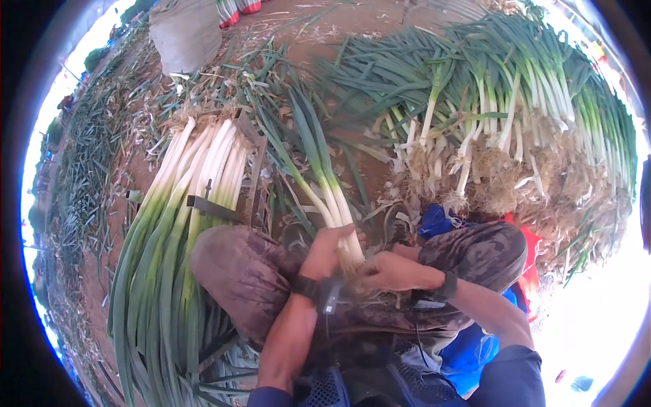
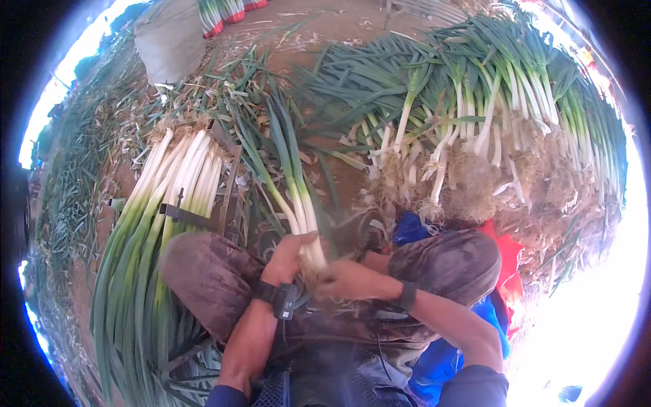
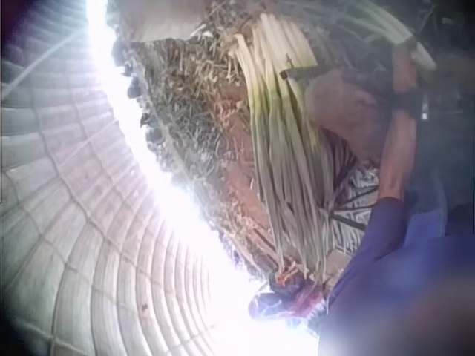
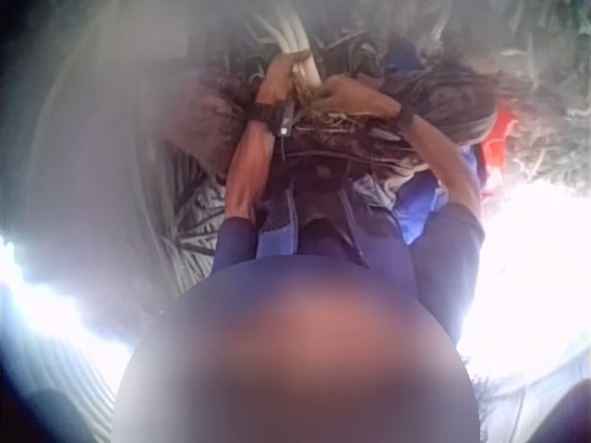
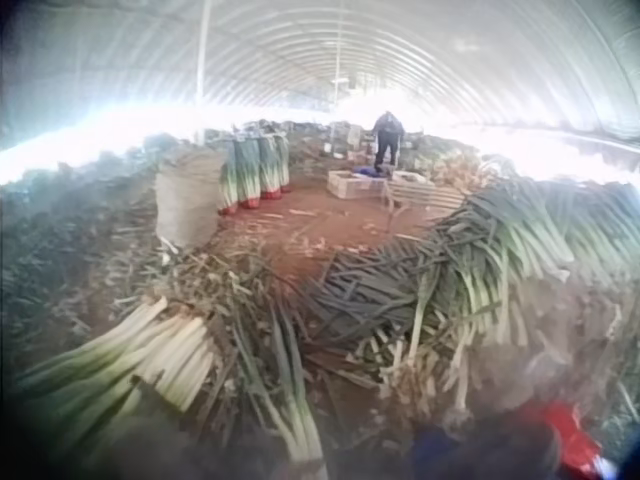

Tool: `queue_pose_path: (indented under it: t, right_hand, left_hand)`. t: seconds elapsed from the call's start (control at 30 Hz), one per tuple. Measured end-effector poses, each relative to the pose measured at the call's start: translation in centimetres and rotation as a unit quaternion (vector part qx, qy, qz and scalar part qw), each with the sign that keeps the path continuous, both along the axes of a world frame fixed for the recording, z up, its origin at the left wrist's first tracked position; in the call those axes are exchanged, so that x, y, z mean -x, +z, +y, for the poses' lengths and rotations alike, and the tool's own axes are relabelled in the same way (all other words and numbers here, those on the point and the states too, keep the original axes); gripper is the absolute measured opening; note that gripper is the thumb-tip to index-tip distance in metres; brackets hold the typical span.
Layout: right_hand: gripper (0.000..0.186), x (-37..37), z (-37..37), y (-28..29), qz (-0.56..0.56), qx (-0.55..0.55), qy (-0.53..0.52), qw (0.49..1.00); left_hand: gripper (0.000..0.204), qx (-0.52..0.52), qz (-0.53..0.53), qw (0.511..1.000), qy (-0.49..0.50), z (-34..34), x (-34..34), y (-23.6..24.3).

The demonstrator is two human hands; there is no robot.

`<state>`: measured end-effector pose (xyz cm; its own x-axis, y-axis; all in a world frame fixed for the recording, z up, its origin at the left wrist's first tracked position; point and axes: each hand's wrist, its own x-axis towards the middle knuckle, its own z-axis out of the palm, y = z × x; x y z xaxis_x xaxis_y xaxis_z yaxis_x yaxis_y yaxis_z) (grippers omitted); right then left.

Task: The person sits on the ground and processes green onions by removing outer leaves and roots, then aligns them into bundles. The person places the bundles into a red plastic bag and then into a blue mesh bag.

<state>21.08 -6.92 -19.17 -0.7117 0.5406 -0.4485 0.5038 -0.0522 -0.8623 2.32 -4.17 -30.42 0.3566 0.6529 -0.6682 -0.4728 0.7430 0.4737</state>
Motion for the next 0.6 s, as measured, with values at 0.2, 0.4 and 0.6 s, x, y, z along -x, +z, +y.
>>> queue_pose_path:
  t: [0.2,0.4,0.6]
  right_hand:
    - [0.014,-4.4,2.3,9.6,0.062,0.055,-0.024,0.996]
    - [0.081,-3.0,9.7,6.6,-0.175,-0.540,-0.084,0.819]
    - [0.066,3.5,6.7,0.9,0.101,-0.601,0.136,0.781]
  left_hand:
    - [0.030,-0.071,-0.022,0.997,0.002,0.4,1.0,2.4]
    - [0.026,-0.102,-0.039,0.994,-0.014,-3.7,1.8,13.4]
    - [0.031,-0.045,0.020,0.986,-0.160,-6.1,3.9,19.7]
